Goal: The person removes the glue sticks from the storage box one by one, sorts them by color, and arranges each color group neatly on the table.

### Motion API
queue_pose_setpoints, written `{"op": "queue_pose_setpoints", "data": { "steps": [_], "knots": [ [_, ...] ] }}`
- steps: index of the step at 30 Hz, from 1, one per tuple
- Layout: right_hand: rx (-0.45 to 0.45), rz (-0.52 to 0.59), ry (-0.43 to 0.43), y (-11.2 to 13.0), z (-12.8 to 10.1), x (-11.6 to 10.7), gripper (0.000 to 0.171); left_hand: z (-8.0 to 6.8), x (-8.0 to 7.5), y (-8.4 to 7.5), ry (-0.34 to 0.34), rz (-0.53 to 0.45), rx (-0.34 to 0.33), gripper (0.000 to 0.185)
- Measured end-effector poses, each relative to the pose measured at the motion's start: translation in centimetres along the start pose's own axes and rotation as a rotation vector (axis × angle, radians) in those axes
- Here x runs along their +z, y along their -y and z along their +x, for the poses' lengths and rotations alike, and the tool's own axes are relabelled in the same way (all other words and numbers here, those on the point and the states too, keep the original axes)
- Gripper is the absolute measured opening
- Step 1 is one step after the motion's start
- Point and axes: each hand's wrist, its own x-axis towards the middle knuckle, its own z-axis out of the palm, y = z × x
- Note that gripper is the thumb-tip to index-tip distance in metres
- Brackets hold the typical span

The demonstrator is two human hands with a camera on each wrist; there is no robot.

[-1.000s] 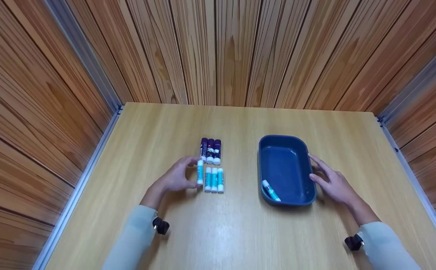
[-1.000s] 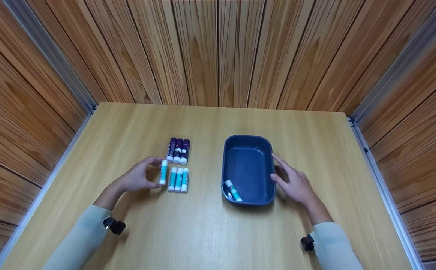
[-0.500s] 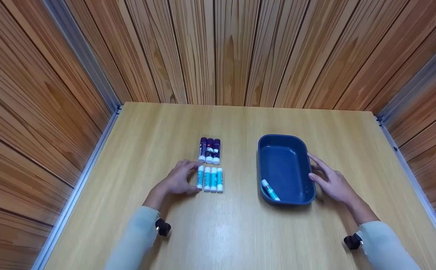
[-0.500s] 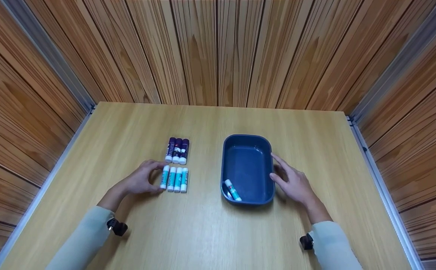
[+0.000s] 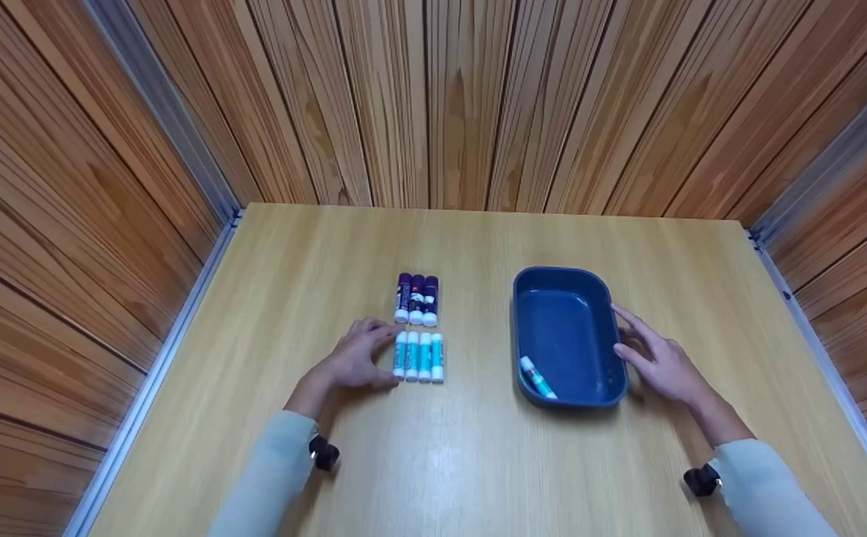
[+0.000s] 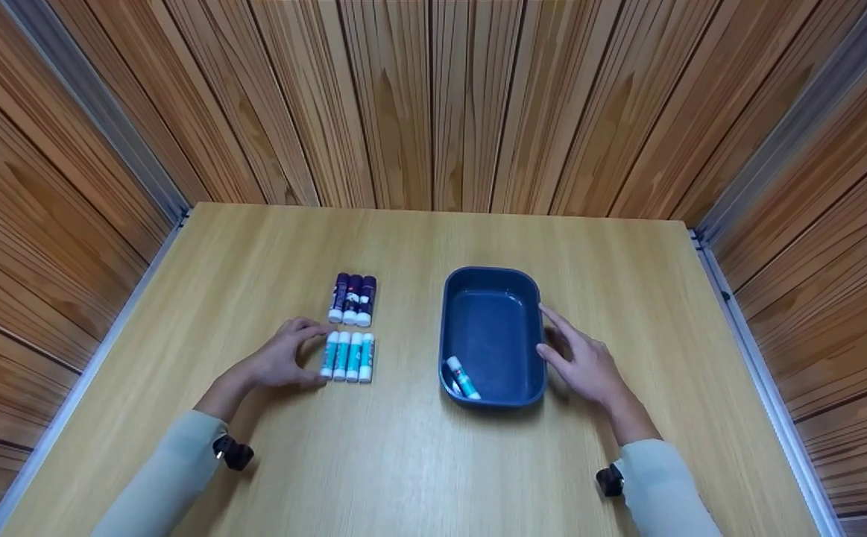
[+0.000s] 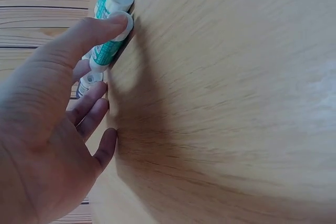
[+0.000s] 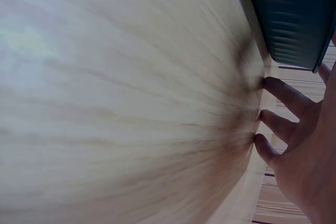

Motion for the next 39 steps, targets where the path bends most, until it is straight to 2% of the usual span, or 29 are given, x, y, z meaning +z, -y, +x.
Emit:
{"op": "queue_pose_setpoints", "data": {
  "steps": [6, 10, 19, 25, 31, 39],
  "knots": [
    [0.004, 0.002, 0.0, 0.0, 0.0, 0.0, 0.069, -0.1, -0.1, -0.2, -0.001, -0.002, 0.009, 0.096],
    [0.007, -0.001, 0.003, 0.1, -0.1, 0.0, 0.07, -0.3, -0.4, -0.9, -0.004, -0.017, 0.004, 0.1],
    [-0.011, -0.013, -0.001, -0.2, 0.0, 0.1, 0.069, -0.7, -0.2, -3.7, -0.138, -0.031, 0.033, 0.086],
    [-0.006, -0.015, -0.001, -0.1, 0.0, 0.1, 0.069, -0.6, -0.2, -5.1, -0.155, -0.048, 0.03, 0.083],
    [0.001, -0.02, -0.001, -0.1, -0.1, 0.1, 0.07, -0.4, -0.6, -4.4, -0.122, -0.051, 0.042, 0.086],
    [0.002, -0.017, 0.008, -0.2, 0.0, 0.0, 0.07, -0.3, -0.8, -2.3, -0.049, 0.025, -0.022, 0.099]
  ]
}}
